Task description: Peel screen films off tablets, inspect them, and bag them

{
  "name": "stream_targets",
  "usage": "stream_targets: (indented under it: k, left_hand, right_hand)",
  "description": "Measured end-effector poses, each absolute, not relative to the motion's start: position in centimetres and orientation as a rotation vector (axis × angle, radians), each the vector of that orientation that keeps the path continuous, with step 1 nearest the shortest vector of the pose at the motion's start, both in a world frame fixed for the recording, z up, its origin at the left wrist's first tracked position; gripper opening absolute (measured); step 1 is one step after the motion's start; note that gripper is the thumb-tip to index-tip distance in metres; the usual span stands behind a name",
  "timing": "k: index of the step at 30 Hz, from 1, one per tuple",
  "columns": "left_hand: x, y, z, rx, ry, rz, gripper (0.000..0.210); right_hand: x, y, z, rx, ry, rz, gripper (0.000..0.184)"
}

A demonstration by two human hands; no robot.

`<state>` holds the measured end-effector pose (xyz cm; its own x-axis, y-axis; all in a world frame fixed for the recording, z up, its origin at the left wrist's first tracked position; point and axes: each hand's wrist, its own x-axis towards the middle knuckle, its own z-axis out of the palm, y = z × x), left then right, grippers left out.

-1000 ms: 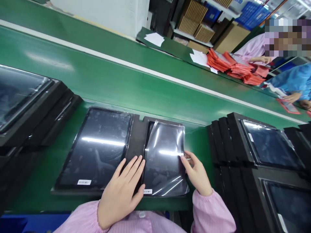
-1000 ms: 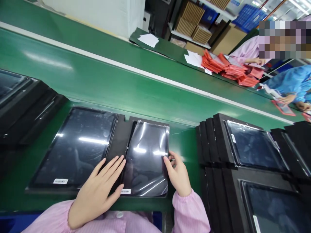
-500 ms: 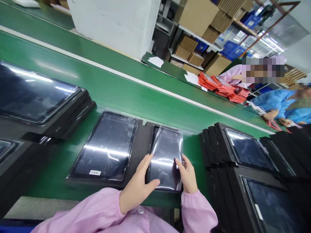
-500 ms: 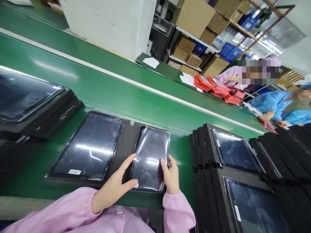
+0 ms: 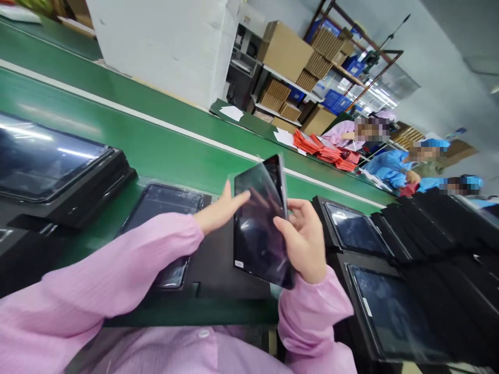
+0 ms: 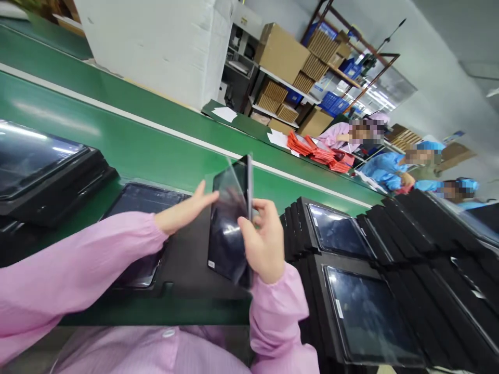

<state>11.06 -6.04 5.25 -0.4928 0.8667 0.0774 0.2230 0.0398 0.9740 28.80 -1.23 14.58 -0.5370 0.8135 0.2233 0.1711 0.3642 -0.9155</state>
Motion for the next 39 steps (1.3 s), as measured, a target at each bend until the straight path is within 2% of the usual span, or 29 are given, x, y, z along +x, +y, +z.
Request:
stream_targets:
  k: [1,4,7,11,20,39]
  left_hand:
    - [10.1,-4.4,6.7,0.975,1.754,1.582,0.09]
    - [8.1,-0.5,10.1,0.982,1.566,2.153,0.059]
    - [7.3,1.8,10.9,1.096,1.355,2.295,0.04]
    - [6.7,3.1,9.7,1.06,1.306,2.258,0.039]
    - [6.4,2.9,10.2,0.971,1.259,2.28,0.048]
    - [8.0,2.1,11.4,0.965,1.262,2.256,0.064]
  right_hand:
    - [27.7,-1.8,14.4,-0.825,-1.957,1.127,0.028]
    - [25.2,-3.2,13.4,-0.783,-2.064,0.978,0.026]
    - [23.7,-3.6,12.6,-0.792,-2.226,0.932,0.033]
    - [22.9,-2.1,12.0,-0.813,-2.296,1.058,0.038]
    - [22.7,1.1,11.2,-0.609,-2.104,1.682,0.047]
    - [23.8,3.3,11.7,-0.196,-2.247,1.733,0.034]
